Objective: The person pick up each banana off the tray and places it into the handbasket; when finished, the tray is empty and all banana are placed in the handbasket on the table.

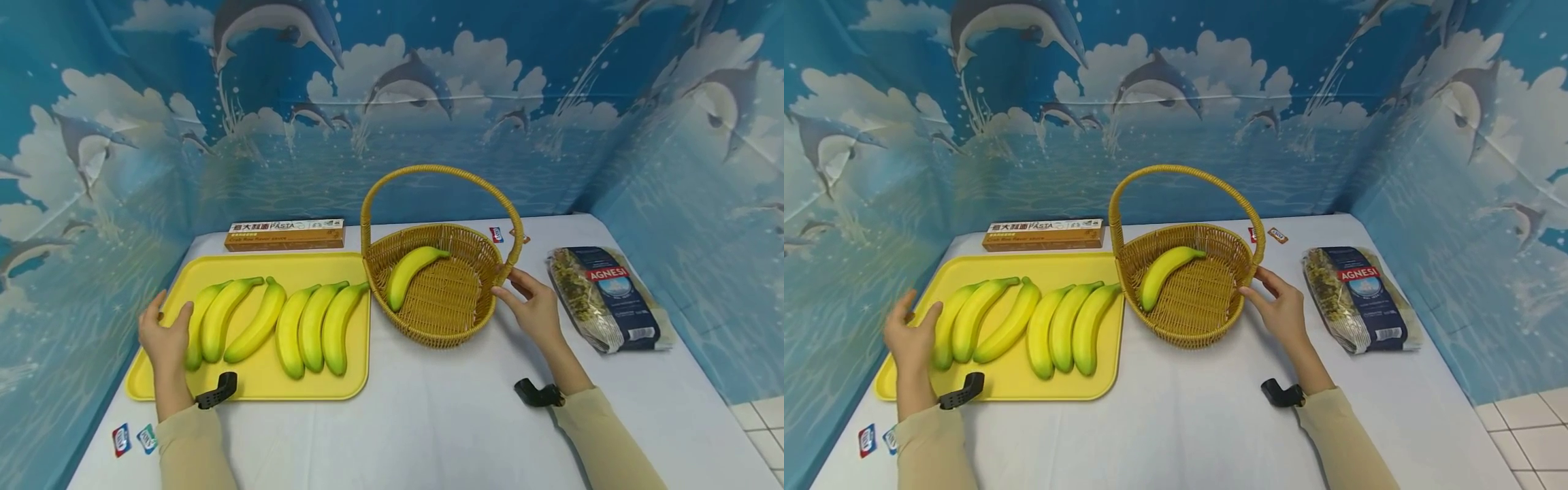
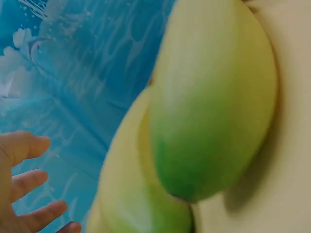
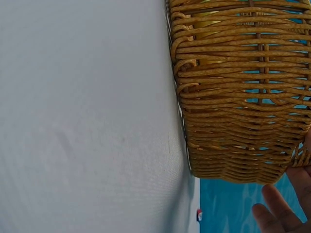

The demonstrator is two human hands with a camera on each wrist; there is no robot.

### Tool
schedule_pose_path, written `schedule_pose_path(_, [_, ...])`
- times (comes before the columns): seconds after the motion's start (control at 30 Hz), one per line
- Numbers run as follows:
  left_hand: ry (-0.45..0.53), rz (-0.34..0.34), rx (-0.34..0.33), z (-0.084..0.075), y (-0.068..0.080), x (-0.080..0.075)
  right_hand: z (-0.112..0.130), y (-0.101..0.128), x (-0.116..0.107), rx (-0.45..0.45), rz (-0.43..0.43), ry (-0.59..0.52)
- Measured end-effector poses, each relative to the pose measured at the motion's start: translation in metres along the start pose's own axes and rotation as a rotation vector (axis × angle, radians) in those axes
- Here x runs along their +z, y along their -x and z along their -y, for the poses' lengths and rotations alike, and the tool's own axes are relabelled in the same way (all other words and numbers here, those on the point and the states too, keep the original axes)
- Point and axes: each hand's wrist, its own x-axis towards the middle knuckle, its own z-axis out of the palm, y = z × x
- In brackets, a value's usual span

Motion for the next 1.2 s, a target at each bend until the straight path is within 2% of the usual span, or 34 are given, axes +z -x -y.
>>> schedule_pose_path(0.2, [-0.015, 0.075, -0.085, 0.02, -0.008, 0.004, 0.019, 0.003, -0.004, -0.024, -0.004, -0.012])
schedule_pose_path(0.3, [-0.033, 0.115, -0.102, 0.028, -0.01, 0.006, 0.021, 0.003, -0.004, -0.019, -0.004, -0.004])
schedule_pose_path(0.4, [-0.1, 0.137, -0.099, 0.033, -0.009, 0.006, 0.021, 0.004, -0.004, -0.012, -0.001, 0.0])
schedule_pose_path(0.57, [-0.197, 0.127, -0.082, 0.036, -0.008, 0.007, 0.02, 0.003, -0.004, -0.01, 0.006, -0.012])
schedule_pose_path(0.73, [-0.166, 0.076, -0.108, 0.037, -0.008, 0.007, 0.018, 0.004, -0.004, -0.013, 0.011, -0.032])
schedule_pose_path(0.93, [-0.09, -0.028, -0.109, 0.024, -0.004, 0.006, 0.017, 0.003, -0.005, -0.02, 0.013, -0.033])
schedule_pose_path(1.07, [-0.035, -0.075, -0.116, 0.005, 0.001, 0.003, 0.019, 0.003, -0.005, -0.014, 0.011, -0.027])
schedule_pose_path(1.2, [0.096, -0.084, -0.102, -0.02, 0.011, 0.005, 0.019, 0.003, -0.005, -0.004, 0.01, -0.013])
